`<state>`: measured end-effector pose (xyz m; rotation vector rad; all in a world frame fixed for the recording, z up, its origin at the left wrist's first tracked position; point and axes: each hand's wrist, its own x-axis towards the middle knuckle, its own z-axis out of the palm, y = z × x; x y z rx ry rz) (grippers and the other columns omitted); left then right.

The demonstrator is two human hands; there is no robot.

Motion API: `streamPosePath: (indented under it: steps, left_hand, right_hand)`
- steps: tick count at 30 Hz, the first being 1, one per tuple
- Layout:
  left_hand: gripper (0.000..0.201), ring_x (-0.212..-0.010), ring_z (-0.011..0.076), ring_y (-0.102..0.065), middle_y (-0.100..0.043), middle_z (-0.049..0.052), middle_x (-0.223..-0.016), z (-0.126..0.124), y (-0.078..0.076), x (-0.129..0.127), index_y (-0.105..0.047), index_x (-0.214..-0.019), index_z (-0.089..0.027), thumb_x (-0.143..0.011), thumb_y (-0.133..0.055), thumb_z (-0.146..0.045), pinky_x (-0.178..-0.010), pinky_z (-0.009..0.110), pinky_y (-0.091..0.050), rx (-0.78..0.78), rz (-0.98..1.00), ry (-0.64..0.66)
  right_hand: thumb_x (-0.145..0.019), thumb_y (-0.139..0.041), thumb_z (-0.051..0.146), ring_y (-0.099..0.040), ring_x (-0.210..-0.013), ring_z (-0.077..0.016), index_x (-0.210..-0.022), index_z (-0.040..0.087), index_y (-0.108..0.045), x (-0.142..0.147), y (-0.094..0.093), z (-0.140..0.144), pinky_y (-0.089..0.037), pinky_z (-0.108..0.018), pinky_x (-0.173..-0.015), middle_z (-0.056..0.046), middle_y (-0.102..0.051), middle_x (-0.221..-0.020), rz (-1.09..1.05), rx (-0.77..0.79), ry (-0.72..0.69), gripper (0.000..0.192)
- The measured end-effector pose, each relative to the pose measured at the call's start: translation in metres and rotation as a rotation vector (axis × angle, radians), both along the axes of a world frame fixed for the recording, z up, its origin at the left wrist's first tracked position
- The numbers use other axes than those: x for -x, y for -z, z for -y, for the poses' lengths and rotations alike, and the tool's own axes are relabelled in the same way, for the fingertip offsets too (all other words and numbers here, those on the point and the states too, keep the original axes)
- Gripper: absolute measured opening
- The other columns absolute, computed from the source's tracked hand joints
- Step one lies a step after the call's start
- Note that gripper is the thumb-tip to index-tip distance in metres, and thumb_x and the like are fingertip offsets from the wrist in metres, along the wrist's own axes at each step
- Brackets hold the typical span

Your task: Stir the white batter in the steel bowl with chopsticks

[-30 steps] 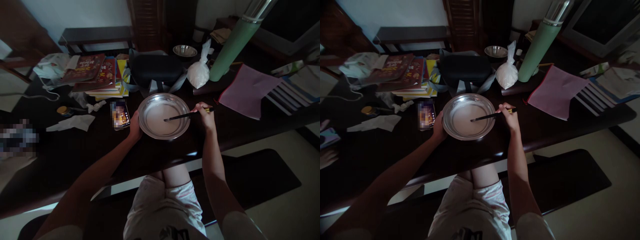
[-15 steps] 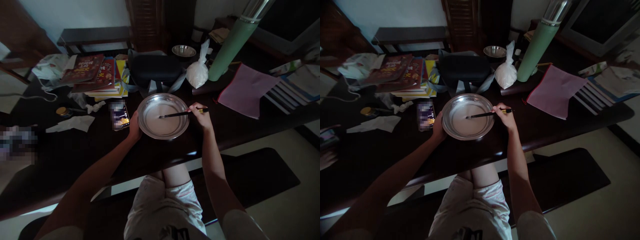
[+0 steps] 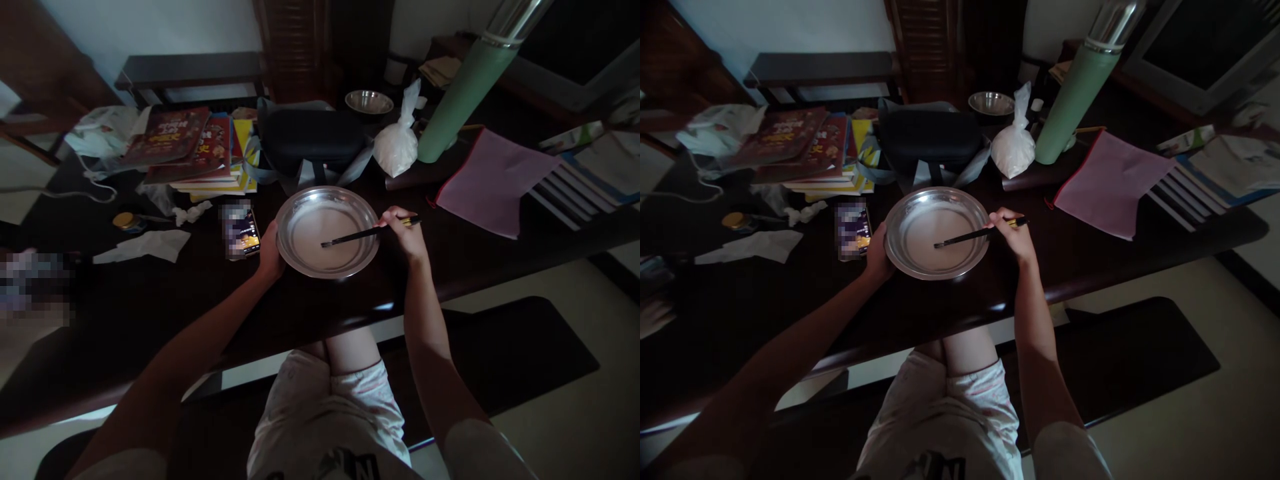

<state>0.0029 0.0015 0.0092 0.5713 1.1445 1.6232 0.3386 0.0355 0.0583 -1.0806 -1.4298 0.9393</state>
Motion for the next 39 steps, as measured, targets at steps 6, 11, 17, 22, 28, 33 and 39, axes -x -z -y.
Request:
streamPosePath:
  steps: [6,11,17,22,28,33,39]
  left_hand:
    - [0.023,-0.123,0.0295,-0.089,-0.096,0.003,-0.11,0.0004,-0.0016,-0.0002,-0.09,-0.104,-0.027,-0.104,-0.095,-0.05,-0.115,0.039,-0.073,-0.003,0.011,-0.002]
    - [0.018,-0.119,0.029,-0.089,-0.095,0.003,-0.106,0.0013,-0.0048,-0.0023,-0.09,-0.102,-0.026,-0.107,-0.089,-0.043,-0.114,0.04,-0.074,0.017,0.026,-0.021]
    - [0.025,-0.117,0.0307,-0.088,-0.092,0.004,-0.102,-0.0001,-0.0023,-0.0013,-0.086,-0.095,-0.027,-0.102,-0.093,-0.05,-0.11,0.041,-0.073,0.022,-0.009,-0.014]
    - [0.029,-0.121,0.0313,-0.088,-0.093,0.004,-0.108,-0.0008,-0.0001,0.0006,-0.086,-0.101,-0.027,-0.1,-0.095,-0.054,-0.115,0.043,-0.072,0.01,-0.015,0.002]
    - [0.025,-0.124,0.0304,-0.089,-0.094,0.003,-0.109,0.0,-0.0013,-0.0002,-0.085,-0.101,-0.026,-0.104,-0.093,-0.05,-0.118,0.042,-0.07,0.02,-0.021,-0.006]
    - [0.028,-0.127,0.0325,-0.09,-0.096,0.005,-0.111,-0.001,-0.0007,-0.0026,-0.087,-0.099,-0.028,-0.101,-0.096,-0.054,-0.116,0.044,-0.075,0.017,0.019,-0.012]
    - [0.023,-0.119,0.0292,-0.088,-0.095,0.003,-0.106,-0.0041,0.0033,0.0002,-0.087,-0.095,-0.027,-0.101,-0.098,-0.047,-0.113,0.039,-0.073,0.023,0.009,-0.041]
  right_hand:
    - [-0.078,-0.094,0.112,-0.082,-0.073,-0.0252,-0.068,0.033,-0.075,-0.0009,-0.0004,0.0001,-0.072,-0.047,-0.087,0.001,-0.079,-0.069,-0.02,-0.003,0.058,0.082]
    - [-0.075,-0.097,0.11,-0.085,-0.077,-0.026,-0.068,0.032,-0.077,0.0003,-0.0022,0.0012,-0.072,-0.046,-0.086,0.0,-0.082,-0.072,-0.005,0.027,-0.023,0.081]
    - [-0.076,-0.096,0.11,-0.083,-0.076,-0.0259,-0.067,0.032,-0.074,0.0,-0.0024,0.0012,-0.071,-0.045,-0.085,0.001,-0.079,-0.07,-0.033,0.031,0.044,0.081]
    - [-0.074,-0.094,0.114,-0.082,-0.078,-0.0264,-0.069,0.033,-0.074,0.0021,-0.0006,0.0005,-0.071,-0.047,-0.087,0.0,-0.08,-0.073,-0.001,0.028,0.012,0.083]
    - [-0.073,-0.094,0.115,-0.081,-0.077,-0.0272,-0.066,0.033,-0.071,0.0021,-0.0007,0.0007,-0.07,-0.048,-0.087,0.0,-0.077,-0.069,-0.024,0.044,0.04,0.085]
    - [-0.076,-0.091,0.115,-0.083,-0.081,-0.0271,-0.068,0.033,-0.072,0.0008,0.0013,-0.0009,-0.071,-0.048,-0.09,-0.001,-0.082,-0.073,-0.008,0.014,0.087,0.084]
    - [-0.078,-0.098,0.106,-0.084,-0.078,-0.0262,-0.071,0.032,-0.076,-0.0013,0.0045,-0.0017,-0.074,-0.047,-0.088,-0.001,-0.083,-0.075,-0.027,0.036,0.009,0.077]
